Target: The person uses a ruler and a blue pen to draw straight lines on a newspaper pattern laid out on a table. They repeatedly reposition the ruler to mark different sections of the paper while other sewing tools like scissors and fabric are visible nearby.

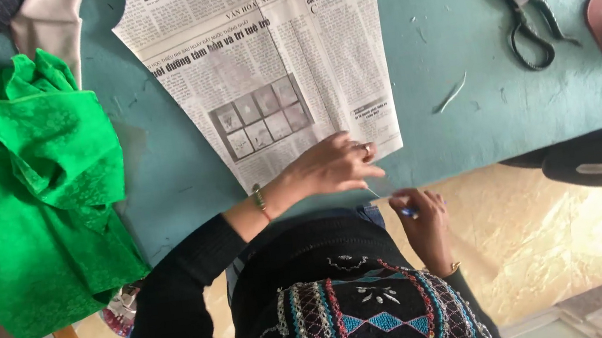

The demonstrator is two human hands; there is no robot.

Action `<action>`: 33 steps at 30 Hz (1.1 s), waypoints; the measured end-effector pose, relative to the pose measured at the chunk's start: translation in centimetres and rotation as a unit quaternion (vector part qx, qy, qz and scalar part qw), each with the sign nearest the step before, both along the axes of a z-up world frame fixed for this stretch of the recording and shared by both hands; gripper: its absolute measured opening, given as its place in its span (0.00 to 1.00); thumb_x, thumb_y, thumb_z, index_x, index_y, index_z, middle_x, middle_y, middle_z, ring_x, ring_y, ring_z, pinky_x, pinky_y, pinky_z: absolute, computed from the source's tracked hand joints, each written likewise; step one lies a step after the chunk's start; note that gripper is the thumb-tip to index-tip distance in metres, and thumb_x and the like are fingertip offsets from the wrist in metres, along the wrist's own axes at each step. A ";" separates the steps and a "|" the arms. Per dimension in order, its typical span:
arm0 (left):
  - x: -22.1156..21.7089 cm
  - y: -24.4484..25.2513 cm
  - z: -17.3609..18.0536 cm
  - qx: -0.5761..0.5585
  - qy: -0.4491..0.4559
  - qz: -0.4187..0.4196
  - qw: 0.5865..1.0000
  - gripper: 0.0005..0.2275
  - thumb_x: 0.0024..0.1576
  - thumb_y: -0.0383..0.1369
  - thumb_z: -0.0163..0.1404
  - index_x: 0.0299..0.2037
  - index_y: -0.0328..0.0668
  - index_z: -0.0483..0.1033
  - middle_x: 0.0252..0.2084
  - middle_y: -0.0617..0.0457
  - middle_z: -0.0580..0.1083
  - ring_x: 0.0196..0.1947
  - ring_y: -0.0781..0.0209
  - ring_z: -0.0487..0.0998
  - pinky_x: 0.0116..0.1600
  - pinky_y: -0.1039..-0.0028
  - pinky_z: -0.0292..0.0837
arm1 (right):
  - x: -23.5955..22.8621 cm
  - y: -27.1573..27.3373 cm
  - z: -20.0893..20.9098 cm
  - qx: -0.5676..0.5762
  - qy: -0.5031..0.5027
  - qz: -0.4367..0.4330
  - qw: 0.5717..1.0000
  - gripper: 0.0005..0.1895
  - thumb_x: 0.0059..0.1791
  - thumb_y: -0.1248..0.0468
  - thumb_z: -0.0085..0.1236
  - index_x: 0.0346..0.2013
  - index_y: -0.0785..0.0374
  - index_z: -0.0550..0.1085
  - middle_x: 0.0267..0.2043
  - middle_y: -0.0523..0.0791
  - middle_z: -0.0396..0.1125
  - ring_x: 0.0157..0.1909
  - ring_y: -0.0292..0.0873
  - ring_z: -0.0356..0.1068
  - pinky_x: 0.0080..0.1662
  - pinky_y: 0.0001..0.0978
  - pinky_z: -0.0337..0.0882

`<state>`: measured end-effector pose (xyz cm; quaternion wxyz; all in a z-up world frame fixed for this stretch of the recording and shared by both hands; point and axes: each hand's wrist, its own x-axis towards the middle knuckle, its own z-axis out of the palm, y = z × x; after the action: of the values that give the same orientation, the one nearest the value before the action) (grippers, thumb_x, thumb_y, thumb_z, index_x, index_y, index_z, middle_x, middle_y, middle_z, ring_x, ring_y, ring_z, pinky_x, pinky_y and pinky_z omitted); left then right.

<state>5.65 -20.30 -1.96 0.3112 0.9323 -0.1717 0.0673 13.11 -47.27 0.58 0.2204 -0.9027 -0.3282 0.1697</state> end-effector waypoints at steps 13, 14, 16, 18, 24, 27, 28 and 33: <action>-1.5 2.3 -3.9 0.112 -0.016 0.297 0.948 0.27 0.64 0.51 0.50 0.71 0.54 0.64 0.75 0.42 0.55 0.76 0.39 0.47 0.71 0.29 0.37 | -7.2 -3.7 -2.6 -0.004 0.102 -0.200 0.974 0.11 0.55 0.51 0.58 0.44 0.52 0.79 0.32 0.53 0.73 0.37 0.60 0.72 0.41 0.50 0.67; -1.5 2.2 -4.1 0.111 -0.020 0.308 0.945 0.26 0.64 0.51 0.49 0.70 0.55 0.64 0.74 0.43 0.56 0.76 0.40 0.48 0.71 0.30 0.37 | -7.2 -3.7 -2.6 -0.008 0.100 -0.198 0.975 0.10 0.55 0.51 0.58 0.44 0.51 0.79 0.31 0.52 0.73 0.36 0.58 0.72 0.41 0.50 0.66; -1.8 2.0 -4.2 0.110 -0.023 0.319 0.941 0.25 0.64 0.52 0.48 0.70 0.57 0.65 0.74 0.44 0.58 0.75 0.41 0.49 0.72 0.31 0.36 | -7.1 -3.5 -2.3 -0.012 0.098 -0.197 0.975 0.10 0.55 0.50 0.58 0.44 0.50 0.79 0.30 0.51 0.73 0.35 0.56 0.71 0.40 0.50 0.66; -2.0 1.8 -4.0 0.096 -0.018 0.348 0.932 0.22 0.66 0.52 0.43 0.67 0.58 0.70 0.72 0.46 0.61 0.75 0.43 0.51 0.73 0.33 0.36 | -6.9 -3.1 -1.7 -0.008 0.100 -0.193 0.976 0.10 0.55 0.51 0.59 0.43 0.52 0.79 0.28 0.50 0.71 0.33 0.53 0.70 0.39 0.46 0.67; -2.0 1.6 -3.6 0.106 0.019 0.357 0.928 0.20 0.66 0.52 0.43 0.66 0.63 0.70 0.73 0.51 0.60 0.76 0.47 0.49 0.74 0.36 0.37 | -7.7 -1.7 0.1 0.001 0.126 -0.206 0.970 0.13 0.56 0.50 0.58 0.46 0.52 0.79 0.25 0.49 0.70 0.31 0.49 0.70 0.40 0.44 0.70; -2.0 1.6 -3.3 0.098 0.027 0.358 0.928 0.20 0.67 0.51 0.42 0.67 0.64 0.69 0.74 0.51 0.60 0.75 0.48 0.51 0.74 0.37 0.35 | -7.5 -2.4 -0.7 -0.012 0.119 -0.194 0.974 0.13 0.56 0.47 0.57 0.47 0.49 0.79 0.24 0.47 0.69 0.30 0.49 0.69 0.41 0.46 0.69; -2.2 1.7 -3.2 0.095 0.029 0.351 0.931 0.20 0.67 0.51 0.42 0.67 0.64 0.69 0.74 0.51 0.60 0.75 0.48 0.51 0.74 0.37 0.35 | -7.5 -2.4 -0.6 -0.015 0.121 -0.201 0.972 0.13 0.56 0.47 0.57 0.47 0.49 0.79 0.24 0.47 0.69 0.30 0.49 0.69 0.41 0.46 0.69; -2.2 2.0 -2.8 0.100 -0.035 0.372 0.922 0.17 0.67 0.43 0.53 0.65 0.60 0.73 0.71 0.51 0.64 0.72 0.48 0.60 0.75 0.40 0.46 | -7.4 -1.3 0.8 -0.004 0.134 -0.179 0.975 0.12 0.56 0.53 0.54 0.43 0.56 0.78 0.27 0.42 0.71 0.28 0.35 0.69 0.31 0.28 0.64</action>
<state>3.48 -18.32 -4.71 0.1630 0.9524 0.1707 0.1930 5.71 -48.60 1.33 0.2854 -0.9167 -0.1276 0.2487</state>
